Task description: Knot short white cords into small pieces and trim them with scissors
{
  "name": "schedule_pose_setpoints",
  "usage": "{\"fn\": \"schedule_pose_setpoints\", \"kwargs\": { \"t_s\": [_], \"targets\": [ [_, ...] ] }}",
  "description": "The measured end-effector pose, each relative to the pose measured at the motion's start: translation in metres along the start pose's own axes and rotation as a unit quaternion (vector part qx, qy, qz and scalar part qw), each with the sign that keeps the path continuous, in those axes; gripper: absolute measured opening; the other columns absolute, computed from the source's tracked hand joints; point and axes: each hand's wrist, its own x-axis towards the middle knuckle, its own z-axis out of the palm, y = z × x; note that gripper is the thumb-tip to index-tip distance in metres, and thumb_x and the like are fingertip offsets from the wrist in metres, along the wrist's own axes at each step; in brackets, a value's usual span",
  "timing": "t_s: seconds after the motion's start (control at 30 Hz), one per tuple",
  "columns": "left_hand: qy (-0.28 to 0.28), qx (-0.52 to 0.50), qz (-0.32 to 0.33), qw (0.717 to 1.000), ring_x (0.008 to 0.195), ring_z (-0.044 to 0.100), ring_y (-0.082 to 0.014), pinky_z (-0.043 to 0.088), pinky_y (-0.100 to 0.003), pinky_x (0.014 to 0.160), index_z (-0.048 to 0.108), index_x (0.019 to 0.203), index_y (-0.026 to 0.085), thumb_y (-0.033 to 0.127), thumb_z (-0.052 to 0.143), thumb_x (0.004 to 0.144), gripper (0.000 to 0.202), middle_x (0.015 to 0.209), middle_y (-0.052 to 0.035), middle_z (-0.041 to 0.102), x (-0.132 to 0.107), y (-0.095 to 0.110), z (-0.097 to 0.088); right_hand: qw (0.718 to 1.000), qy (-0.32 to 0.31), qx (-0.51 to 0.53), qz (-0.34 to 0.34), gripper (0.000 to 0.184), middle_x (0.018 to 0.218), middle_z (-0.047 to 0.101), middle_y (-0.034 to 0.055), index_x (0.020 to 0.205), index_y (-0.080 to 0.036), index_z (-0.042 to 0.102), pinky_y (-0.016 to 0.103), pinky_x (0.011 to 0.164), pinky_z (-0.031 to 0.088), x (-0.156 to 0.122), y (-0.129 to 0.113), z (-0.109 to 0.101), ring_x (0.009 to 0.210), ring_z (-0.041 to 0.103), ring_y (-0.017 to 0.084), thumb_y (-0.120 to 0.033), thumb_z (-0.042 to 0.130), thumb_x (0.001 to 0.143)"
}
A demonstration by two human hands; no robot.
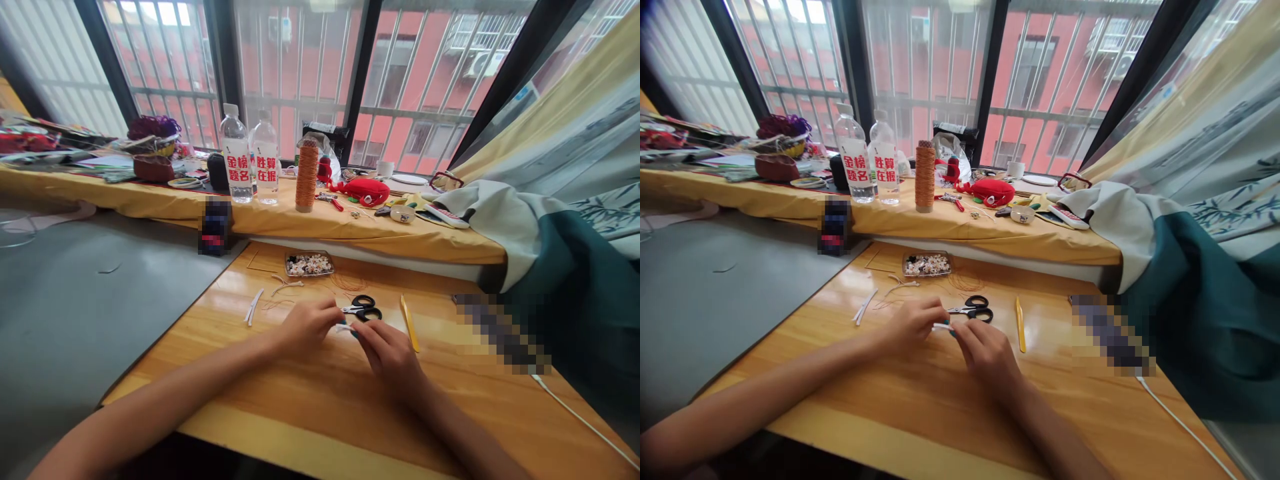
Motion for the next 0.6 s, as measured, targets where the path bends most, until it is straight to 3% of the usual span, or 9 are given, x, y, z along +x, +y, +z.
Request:
{"fn": "schedule_pose_setpoints", "kwargs": {
  "t_s": [0.1, 0.17, 0.3, 0.4, 0.6],
  "targets": [
    [-0.043, 0.074, 0.145, 0.986, 0.057, 0.048, -0.0087, 0.033, -0.02, 0.051, 0.054, 0.076, 0.016, 0.018, 0.034, 0.085, 0.022, 0.067, -0.0003, 0.053, 0.0, 0.004, -0.001, 0.997, -0.031, -0.018, 0.07, 0.023, 0.072, 0.058, 0.0054, 0.093, -0.017, 0.056, 0.023, 0.058, 0.041, 0.0, 0.003, 0.005, 0.065, 0.054, 0.014, -0.018, 0.034, 0.086],
    [-0.042, 0.099, 0.172, 0.979, 0.058, 0.049, -0.0095, 0.033, -0.021, 0.052, 0.054, 0.075, 0.016, 0.018, 0.033, 0.085, 0.023, 0.065, -0.0005, 0.053, -0.001, 0.007, -0.002, 0.994, -0.074, -0.039, 0.075, 0.024, 0.069, 0.056, 0.0051, 0.088, -0.015, 0.058, 0.023, 0.054, 0.04, 0.0, 0.005, 0.008, 0.06, 0.053, 0.014, -0.018, 0.034, 0.086],
    [-0.005, 0.049, 0.021, 0.999, 0.06, 0.049, -0.0098, 0.032, -0.021, 0.053, 0.056, 0.076, 0.017, 0.02, 0.036, 0.084, 0.022, 0.064, -0.0004, 0.055, -0.002, 0.005, -0.003, 0.99, -0.134, -0.045, -0.002, 0.026, 0.065, 0.055, 0.0046, 0.081, -0.014, 0.059, 0.024, 0.051, 0.037, 0.004, 0.005, 0.006, 0.057, 0.05, 0.014, -0.017, 0.033, 0.085],
    [-0.002, -0.024, -0.073, 0.997, 0.062, 0.051, -0.0094, 0.034, -0.019, 0.056, 0.058, 0.076, 0.016, 0.023, 0.039, 0.083, 0.021, 0.067, -0.0006, 0.058, 0.0, 0.0, 0.0, 0.992, -0.123, -0.008, -0.04, 0.026, 0.066, 0.055, 0.0041, 0.085, -0.015, 0.058, 0.023, 0.053, 0.038, 0.005, 0.003, 0.002, 0.058, 0.05, 0.013, -0.019, 0.033, 0.086],
    [-0.055, -0.113, -0.096, 0.987, 0.06, 0.053, -0.0081, 0.036, -0.017, 0.054, 0.061, 0.077, 0.015, 0.014, 0.04, 0.08, 0.021, 0.067, -0.0002, 0.061, 0.003, -0.003, 0.003, 0.991, -0.018, 0.094, 0.09, 0.023, 0.071, 0.056, 0.0041, 0.092, -0.017, 0.058, 0.022, 0.056, 0.042, 0.002, 0.002, 0.005, 0.062, 0.053, 0.012, -0.021, 0.036, 0.086]
  ]
}}
